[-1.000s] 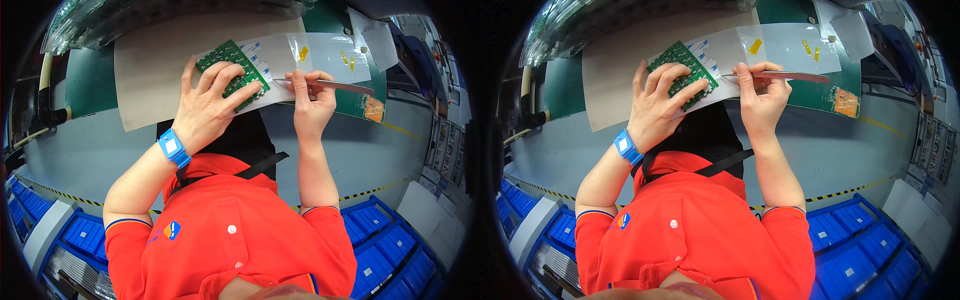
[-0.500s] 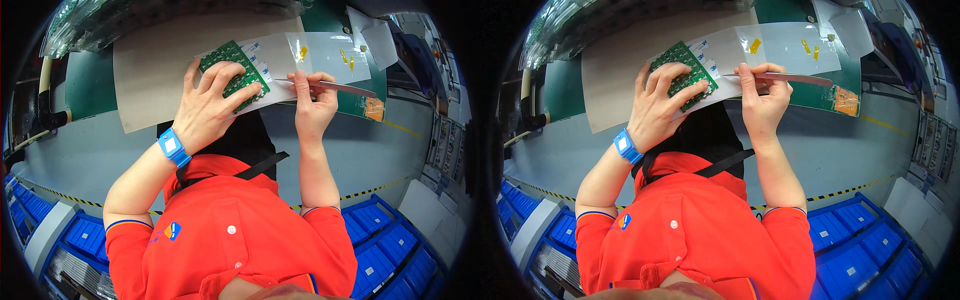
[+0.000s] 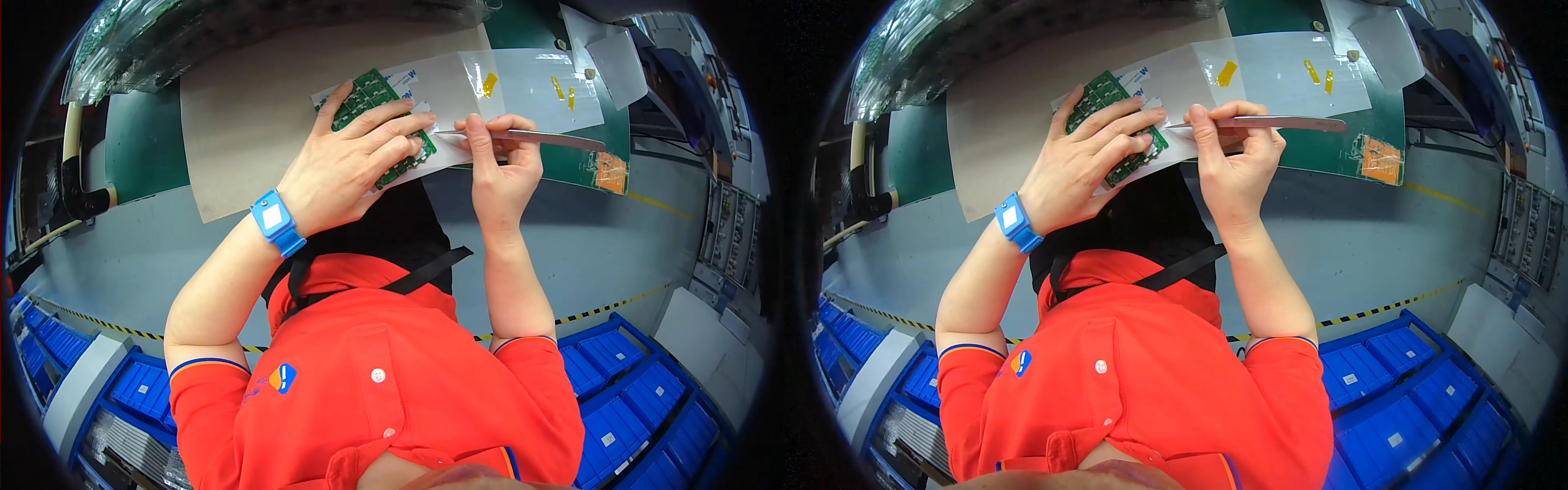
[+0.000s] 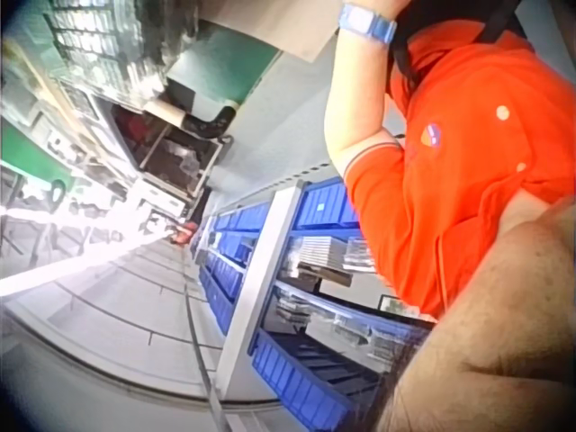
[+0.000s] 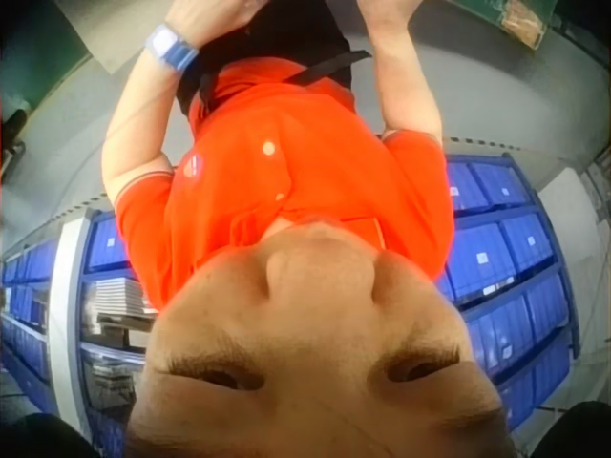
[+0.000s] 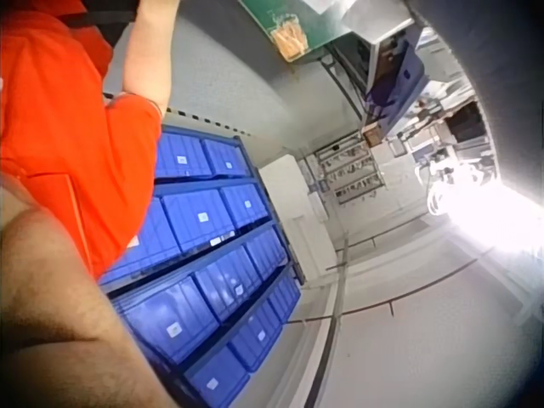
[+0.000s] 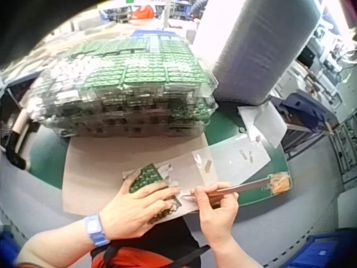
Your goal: The recorder is applying adhesive strips or small components to printed circuit boards at an assembly station.
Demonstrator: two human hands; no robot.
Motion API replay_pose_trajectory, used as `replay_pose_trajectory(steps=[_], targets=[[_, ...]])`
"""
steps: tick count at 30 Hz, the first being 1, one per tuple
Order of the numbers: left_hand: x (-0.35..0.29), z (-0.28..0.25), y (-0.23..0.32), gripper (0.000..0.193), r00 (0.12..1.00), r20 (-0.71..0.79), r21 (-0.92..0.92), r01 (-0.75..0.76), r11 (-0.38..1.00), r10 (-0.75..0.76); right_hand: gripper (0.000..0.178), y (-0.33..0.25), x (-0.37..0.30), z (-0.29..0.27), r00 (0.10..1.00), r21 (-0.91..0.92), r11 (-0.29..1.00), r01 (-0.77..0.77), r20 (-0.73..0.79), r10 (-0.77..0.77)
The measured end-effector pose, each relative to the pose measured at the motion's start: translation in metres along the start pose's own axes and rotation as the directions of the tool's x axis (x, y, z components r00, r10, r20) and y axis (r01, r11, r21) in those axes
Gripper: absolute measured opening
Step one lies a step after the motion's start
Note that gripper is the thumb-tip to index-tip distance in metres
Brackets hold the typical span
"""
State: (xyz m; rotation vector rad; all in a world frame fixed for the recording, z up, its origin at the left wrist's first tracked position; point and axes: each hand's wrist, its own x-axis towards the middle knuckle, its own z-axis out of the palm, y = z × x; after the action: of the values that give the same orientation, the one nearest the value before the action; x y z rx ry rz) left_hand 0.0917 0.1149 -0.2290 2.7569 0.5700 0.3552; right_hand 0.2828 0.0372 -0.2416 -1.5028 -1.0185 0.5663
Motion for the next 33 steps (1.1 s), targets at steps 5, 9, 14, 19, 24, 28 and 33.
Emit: replay_pose_trajectory(steps=[5, 9, 14, 19, 24, 28, 33], targets=[[0.000, 0.000, 0.000, 0.045, 1.000, -0.022, -0.012, -0.005, 1.000, 0.005, 0.019, -0.004, 0.002, 0.002, 1.000, 0.062, 0.998, -0.002, 0.004, 0.002], [0.001, 0.000, 0.000, 0.045, 1.000, -0.022, -0.021, 0.000, 1.000, -0.001, 0.018, -0.004, 0.003, -0.001, 1.000, 0.017, 1.000, 0.001, -0.021, -0.001], [0.000, 0.001, 0.000, 0.045, 1.000, -0.023, -0.024, 0.009, 1.000, -0.010, 0.018, -0.001, 0.001, 0.001, 0.999, 0.033, 0.999, 0.024, -0.037, -0.023], [0.000, 0.000, 0.000, 0.044, 1.000, -0.026, -0.019, 0.004, 1.000, -0.005, 0.018, -0.002, 0.000, -0.001, 1.000, 0.023, 1.000, 0.005, -0.018, -0.005], [0.001, -0.001, 0.000, 0.044, 1.000, -0.024, -0.015, -0.002, 1.000, 0.002, 0.018, -0.009, 0.008, 0.000, 0.997, 0.091, 0.993, -0.082, 0.005, 0.082], [0.000, -0.001, 0.000, 0.045, 1.000, -0.022, -0.029, 0.005, 1.000, -0.005, 0.018, -0.016, 0.017, -0.002, 0.979, 0.126, 0.972, -0.199, 0.074, 0.190], [0.001, 0.000, 0.000, 0.046, 1.000, -0.028, -0.020, 0.003, 1.000, -0.003, 0.017, -0.014, 0.015, -0.007, 0.975, 0.143, 0.965, -0.218, 0.079, 0.208]])
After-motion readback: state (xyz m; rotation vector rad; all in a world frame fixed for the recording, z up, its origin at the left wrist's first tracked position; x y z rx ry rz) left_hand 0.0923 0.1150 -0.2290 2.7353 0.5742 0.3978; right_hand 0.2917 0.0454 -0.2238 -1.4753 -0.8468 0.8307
